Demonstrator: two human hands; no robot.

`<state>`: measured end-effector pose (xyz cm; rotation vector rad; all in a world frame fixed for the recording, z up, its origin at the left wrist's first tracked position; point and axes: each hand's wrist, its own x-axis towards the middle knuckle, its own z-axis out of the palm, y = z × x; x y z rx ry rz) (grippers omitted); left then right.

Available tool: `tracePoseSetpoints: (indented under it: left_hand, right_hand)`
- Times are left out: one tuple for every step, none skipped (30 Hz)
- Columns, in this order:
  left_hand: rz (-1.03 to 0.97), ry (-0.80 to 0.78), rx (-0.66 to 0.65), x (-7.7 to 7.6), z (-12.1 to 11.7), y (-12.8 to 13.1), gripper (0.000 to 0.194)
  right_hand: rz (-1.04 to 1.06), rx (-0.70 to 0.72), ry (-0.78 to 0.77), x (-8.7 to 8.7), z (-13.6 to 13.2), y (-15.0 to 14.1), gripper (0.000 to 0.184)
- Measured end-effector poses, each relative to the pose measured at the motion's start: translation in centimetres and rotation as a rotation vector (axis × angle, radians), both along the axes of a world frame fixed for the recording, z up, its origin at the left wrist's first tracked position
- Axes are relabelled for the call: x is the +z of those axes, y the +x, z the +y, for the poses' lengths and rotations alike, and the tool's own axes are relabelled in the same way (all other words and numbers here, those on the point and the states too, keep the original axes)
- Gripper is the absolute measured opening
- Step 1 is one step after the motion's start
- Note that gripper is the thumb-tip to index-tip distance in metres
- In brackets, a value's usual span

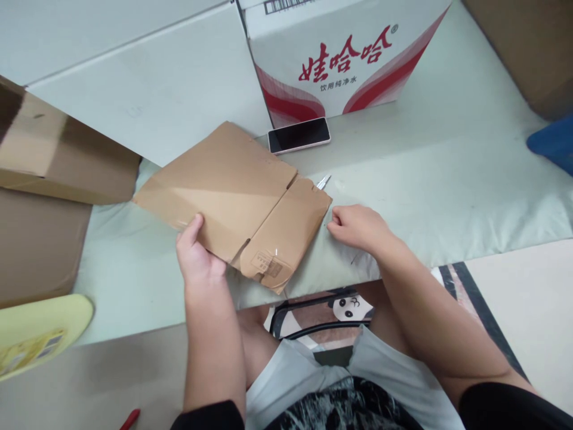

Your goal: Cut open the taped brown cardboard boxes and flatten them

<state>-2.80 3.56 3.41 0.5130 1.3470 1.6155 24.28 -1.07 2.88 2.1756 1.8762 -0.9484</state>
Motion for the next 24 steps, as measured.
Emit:
tracePoseSetpoints:
  left_hand:
    - [0.001, -0.002, 0.001, 0.03, -0.01, 0.01, 0.028]
    - [0.005, -0.003, 0.002, 0.04, -0.03, 0.03, 0.027]
    - [0.011, -0.002, -0.003, 0.04, -0.05, 0.05, 0.025]
    - [0.018, 0.001, -0.009, 0.02, -0.07, 0.08, 0.025]
    - [0.024, 0.004, -0.012, -0.02, -0.09, 0.11, 0.025]
    - [0.028, 0.009, -0.01, -0.06, -0.11, 0.15, 0.026]
    - [0.028, 0.012, -0.008, -0.12, -0.12, 0.2, 0.027]
    - [0.025, 0.014, -0.006, -0.18, -0.13, 0.24, 0.028]
    - [0.023, 0.014, -0.009, -0.24, -0.13, 0.27, 0.029]
    - [0.023, 0.014, -0.016, -0.3, -0.13, 0.3, 0.03]
    - [0.024, 0.015, -0.024, -0.34, -0.12, 0.32, 0.03]
    - [0.024, 0.016, -0.032, -0.37, -0.1, 0.33, 0.031]
    - [0.025, 0.015, -0.035, -0.39, -0.09, 0.32, 0.031]
    - [0.026, 0.015, -0.034, -0.39, -0.07, 0.32, 0.031]
    - [0.024, 0.015, -0.03, -0.38, -0.06, 0.31, 0.032]
    - [0.021, 0.014, -0.027, -0.36, -0.05, 0.3, 0.032]
    - [0.019, 0.011, -0.027, -0.34, -0.05, 0.29, 0.032]
    - [0.018, 0.011, -0.026, -0.33, -0.05, 0.28, 0.032]
    - [0.017, 0.013, -0.025, -0.33, -0.05, 0.26, 0.031]
    - [0.018, 0.016, -0.026, -0.34, -0.05, 0.24, 0.03]
    - [0.021, 0.018, -0.025, -0.36, -0.05, 0.2, 0.028]
    - [0.027, 0.021, -0.027, -0.39, -0.06, 0.15, 0.026]
    - [0.034, 0.024, -0.032, -0.42, -0.06, 0.09, 0.025]
    - [0.042, 0.027, -0.041, -0.45, -0.07, 0.03, 0.023]
  right_hand:
    - [-0.002, 0.003, -0.003, 0.04, 0.0, -0.06, 0.017]
    - [-0.003, 0.007, -0.005, 0.09, 0.0, -0.15, 0.018]
    - [-0.002, 0.013, -0.007, 0.13, -0.01, -0.26, 0.02]
    - [0.0, 0.018, -0.008, 0.16, -0.03, -0.39, 0.022]
    - [0.004, 0.025, -0.009, 0.17, -0.05, -0.51, 0.025]
    - [0.01, 0.033, -0.009, 0.15, -0.07, -0.63, 0.028]
    - [0.018, 0.041, -0.008, 0.12, -0.09, -0.73, 0.03]
    - [0.029, 0.051, -0.007, 0.07, -0.11, -0.8, 0.033]
    - [0.041, 0.059, -0.004, 0.02, -0.12, -0.84, 0.034]
    - [0.054, 0.067, -0.002, -0.03, -0.13, -0.83, 0.035]
    - [0.066, 0.072, 0.002, -0.08, -0.12, -0.78, 0.036]
    - [0.076, 0.074, 0.004, -0.12, -0.12, -0.7, 0.037]
    - [0.085, 0.074, 0.006, -0.15, -0.11, -0.61, 0.038]
    - [0.092, 0.072, 0.007, -0.17, -0.1, -0.5, 0.038]
    - [0.096, 0.069, 0.008, -0.2, -0.08, -0.4, 0.038]
    - [0.101, 0.065, 0.009, -0.22, -0.07, -0.31, 0.038]
    - [0.105, 0.063, 0.009, -0.24, -0.06, -0.24, 0.038]
    - [0.109, 0.061, 0.009, -0.26, -0.06, -0.19, 0.038]
    - [0.113, 0.06, 0.01, -0.27, -0.06, -0.17, 0.037]
    - [0.116, 0.059, 0.011, -0.28, -0.06, -0.16, 0.037]
    - [0.118, 0.059, 0.011, -0.27, -0.06, -0.16, 0.036]
    - [0.119, 0.059, 0.01, -0.25, -0.06, -0.17, 0.036]
    - [0.118, 0.058, 0.009, -0.22, -0.05, -0.18, 0.036]
    - [0.116, 0.056, 0.006, -0.18, -0.05, -0.18, 0.036]
